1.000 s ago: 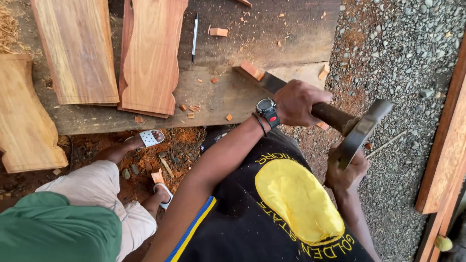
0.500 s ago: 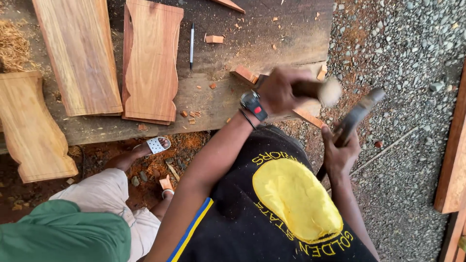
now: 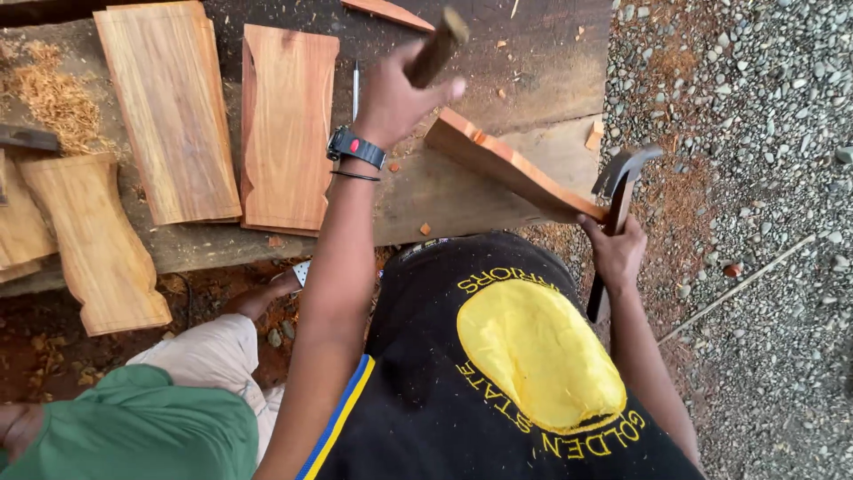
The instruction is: Carve and shape wooden boards using hand tools like a knife and hammer
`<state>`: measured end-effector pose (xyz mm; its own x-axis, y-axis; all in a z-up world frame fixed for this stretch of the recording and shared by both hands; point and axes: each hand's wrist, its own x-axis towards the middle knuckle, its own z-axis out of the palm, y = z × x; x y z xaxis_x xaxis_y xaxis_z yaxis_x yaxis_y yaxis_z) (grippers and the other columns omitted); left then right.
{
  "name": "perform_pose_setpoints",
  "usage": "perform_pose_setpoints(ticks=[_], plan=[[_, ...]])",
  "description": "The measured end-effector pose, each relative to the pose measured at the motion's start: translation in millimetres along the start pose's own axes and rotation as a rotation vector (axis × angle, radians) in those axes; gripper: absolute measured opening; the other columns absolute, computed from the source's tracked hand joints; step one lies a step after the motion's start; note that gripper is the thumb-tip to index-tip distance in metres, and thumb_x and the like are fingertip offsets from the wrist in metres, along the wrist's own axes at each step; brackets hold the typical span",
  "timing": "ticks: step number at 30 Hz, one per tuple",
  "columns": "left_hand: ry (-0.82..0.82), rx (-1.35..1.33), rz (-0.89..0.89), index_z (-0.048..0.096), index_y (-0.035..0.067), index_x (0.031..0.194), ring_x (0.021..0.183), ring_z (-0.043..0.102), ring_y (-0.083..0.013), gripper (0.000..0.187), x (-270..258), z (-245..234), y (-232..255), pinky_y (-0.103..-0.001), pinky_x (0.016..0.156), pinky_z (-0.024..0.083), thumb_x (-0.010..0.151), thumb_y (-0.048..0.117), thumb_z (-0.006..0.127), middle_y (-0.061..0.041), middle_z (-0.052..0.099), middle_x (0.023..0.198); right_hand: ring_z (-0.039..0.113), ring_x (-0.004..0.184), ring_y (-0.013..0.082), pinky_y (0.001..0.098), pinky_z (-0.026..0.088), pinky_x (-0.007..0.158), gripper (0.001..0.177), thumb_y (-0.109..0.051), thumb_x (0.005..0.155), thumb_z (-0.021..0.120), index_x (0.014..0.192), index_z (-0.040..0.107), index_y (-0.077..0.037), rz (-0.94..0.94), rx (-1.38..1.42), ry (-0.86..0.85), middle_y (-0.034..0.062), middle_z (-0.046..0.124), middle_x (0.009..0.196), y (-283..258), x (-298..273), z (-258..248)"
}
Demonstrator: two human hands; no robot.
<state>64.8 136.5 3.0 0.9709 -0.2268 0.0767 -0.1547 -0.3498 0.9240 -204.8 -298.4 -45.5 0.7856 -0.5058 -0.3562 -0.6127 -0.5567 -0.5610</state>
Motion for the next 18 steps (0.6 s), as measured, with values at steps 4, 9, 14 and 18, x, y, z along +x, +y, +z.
perform_pose_setpoints(ticks=[4, 9, 14, 18], plan=[[-0.168, -0.143, -0.362, 0.082, 0.009, 0.145, 0.129, 0.078, -0.0348, 0.072, -18, 54, -97, -0.056, 0.112, 0.064, 0.094, 0.054, 0.106, -0.014, 0.085, 0.136, 0.075, 0.084, 0.0244, 0.0390, 0.067, 0.075, 0.048, -0.041, 0.112, 0.105, 0.128, 0.077, -0.006, -0.035, 0.083, -0.019, 0.0114, 0.079, 0.107, -11, 40, -5], [0.016, -0.088, -0.549, 0.095, 0.018, 0.112, 0.106, 0.092, -0.0300, 0.051, -6, 114, -160, -0.048, 0.090, 0.069, 0.084, 0.058, 0.108, -0.008, 0.092, 0.098, 0.071, 0.071, 0.0175, 0.0366, 0.059, 0.058, 0.052, -0.045, 0.108, 0.112, 0.117, 0.075, -0.009, -0.052, 0.144, -0.038, 0.0030, 0.071, 0.087, -6, 83, 2], [-0.016, 0.105, -0.698, 0.095, 0.005, 0.117, 0.118, 0.091, -0.0454, 0.077, -39, 103, -140, -0.058, 0.093, 0.070, 0.075, 0.069, 0.106, -0.024, 0.092, 0.108, 0.071, 0.064, 0.0176, 0.0351, 0.059, 0.051, 0.050, -0.038, 0.105, 0.113, 0.115, 0.075, -0.006, -0.016, 0.245, -0.056, 0.0051, 0.068, 0.083, 8, 102, 16], [0.068, 0.106, -0.738, 0.097, 0.013, 0.114, 0.114, 0.092, -0.0437, 0.075, -56, 91, -74, -0.055, 0.092, 0.072, 0.067, 0.071, 0.110, -0.019, 0.094, 0.106, 0.070, 0.069, 0.0183, 0.0350, 0.057, 0.055, 0.049, -0.035, 0.106, 0.112, 0.116, 0.075, -0.004, -0.020, 0.270, -0.062, 0.0082, 0.067, 0.086, 15, 103, 24]])
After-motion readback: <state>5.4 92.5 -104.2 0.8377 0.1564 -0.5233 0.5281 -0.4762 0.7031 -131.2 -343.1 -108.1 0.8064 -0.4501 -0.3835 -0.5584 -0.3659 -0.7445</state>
